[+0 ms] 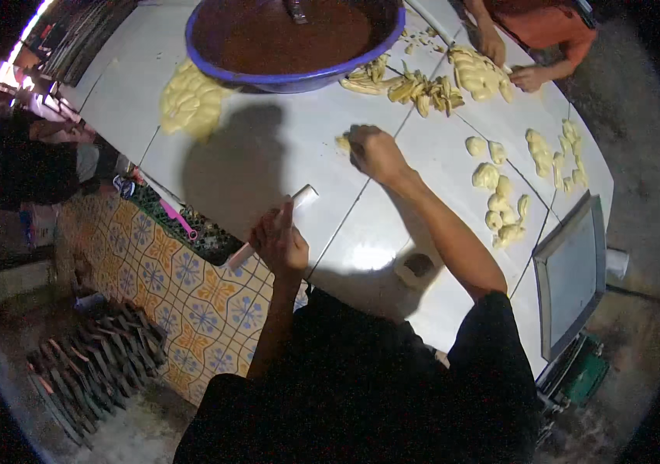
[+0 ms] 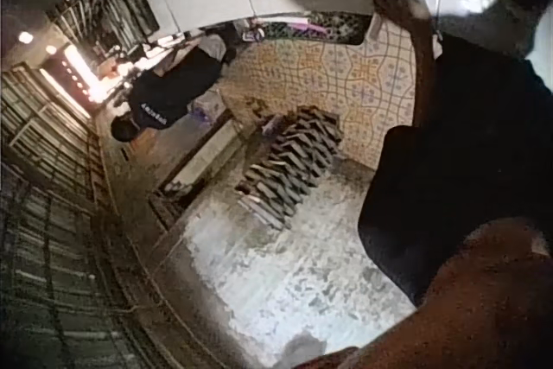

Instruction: The person flattens dough balls using a rolling pin and by hand, spreads chocolate filling with a spatula, adds banana slices, rolls the dough closed, and arranges the assembled pastries onto a baking tray.

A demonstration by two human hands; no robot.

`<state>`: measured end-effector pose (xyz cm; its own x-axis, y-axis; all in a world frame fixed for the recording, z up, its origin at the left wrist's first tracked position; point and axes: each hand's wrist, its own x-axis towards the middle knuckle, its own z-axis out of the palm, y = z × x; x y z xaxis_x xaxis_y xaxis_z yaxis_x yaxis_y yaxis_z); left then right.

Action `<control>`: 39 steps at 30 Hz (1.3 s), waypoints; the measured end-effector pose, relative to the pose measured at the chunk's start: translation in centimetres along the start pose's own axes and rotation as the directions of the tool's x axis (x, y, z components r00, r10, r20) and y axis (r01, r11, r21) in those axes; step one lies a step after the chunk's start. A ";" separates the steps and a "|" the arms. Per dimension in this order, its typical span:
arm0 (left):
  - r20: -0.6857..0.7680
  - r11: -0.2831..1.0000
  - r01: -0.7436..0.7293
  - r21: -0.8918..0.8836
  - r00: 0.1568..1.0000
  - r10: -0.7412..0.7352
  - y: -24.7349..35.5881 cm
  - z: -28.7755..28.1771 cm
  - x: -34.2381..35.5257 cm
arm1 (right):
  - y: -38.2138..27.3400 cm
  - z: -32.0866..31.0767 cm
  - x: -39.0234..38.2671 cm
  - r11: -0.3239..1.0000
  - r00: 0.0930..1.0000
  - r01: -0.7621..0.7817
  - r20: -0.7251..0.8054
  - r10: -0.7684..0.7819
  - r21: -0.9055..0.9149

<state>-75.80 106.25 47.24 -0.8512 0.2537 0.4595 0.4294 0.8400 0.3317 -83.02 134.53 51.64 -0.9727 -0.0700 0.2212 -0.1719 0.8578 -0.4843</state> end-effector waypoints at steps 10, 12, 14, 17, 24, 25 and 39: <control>0.107 0.973 0.150 -0.175 0.985 -0.133 0.1 -0.6 1.7 | -1.8 -13.7 -34.1 0.640 0.537 -0.759 -0.440 0.720 0.119; -0.005 0.943 -0.220 0.250 0.974 0.228 -0.7 0.7 2.3 | -0.6 -13.9 -42.8 0.492 0.457 -0.867 -0.527 0.717 -0.082; -0.176 0.881 -0.365 0.300 0.887 0.427 1.2 0.1 4.5 | -1.6 -13.8 -46.2 0.358 0.388 -0.918 -0.559 0.733 -0.168; -0.108 0.887 -0.462 -0.006 0.882 0.459 1.2 3.8 9.5 | -1.6 -12.1 -49.6 0.204 0.353 -0.920 -0.482 0.802 -0.335; 0.009 0.761 -0.618 -0.195 0.775 0.632 7.4 6.6 14.0 | -0.7 -11.3 -50.6 0.288 0.244 -0.955 -0.363 0.899 0.072; 0.102 0.812 -0.539 -0.224 0.815 0.570 7.8 6.5 14.2 | -0.8 -11.5 -50.7 0.375 0.333 -0.925 -0.344 0.878 0.061; 0.212 0.827 -0.400 -0.395 0.836 0.506 8.8 5.2 12.0 | -9.4 -3.6 -13.3 0.820 0.788 -0.490 -0.251 0.562 0.296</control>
<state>-83.88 119.18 51.35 -0.5583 0.7390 0.3771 0.8149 0.4033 0.4162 -67.88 129.22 56.26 -0.8241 0.5546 0.1152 0.2895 0.5871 -0.7560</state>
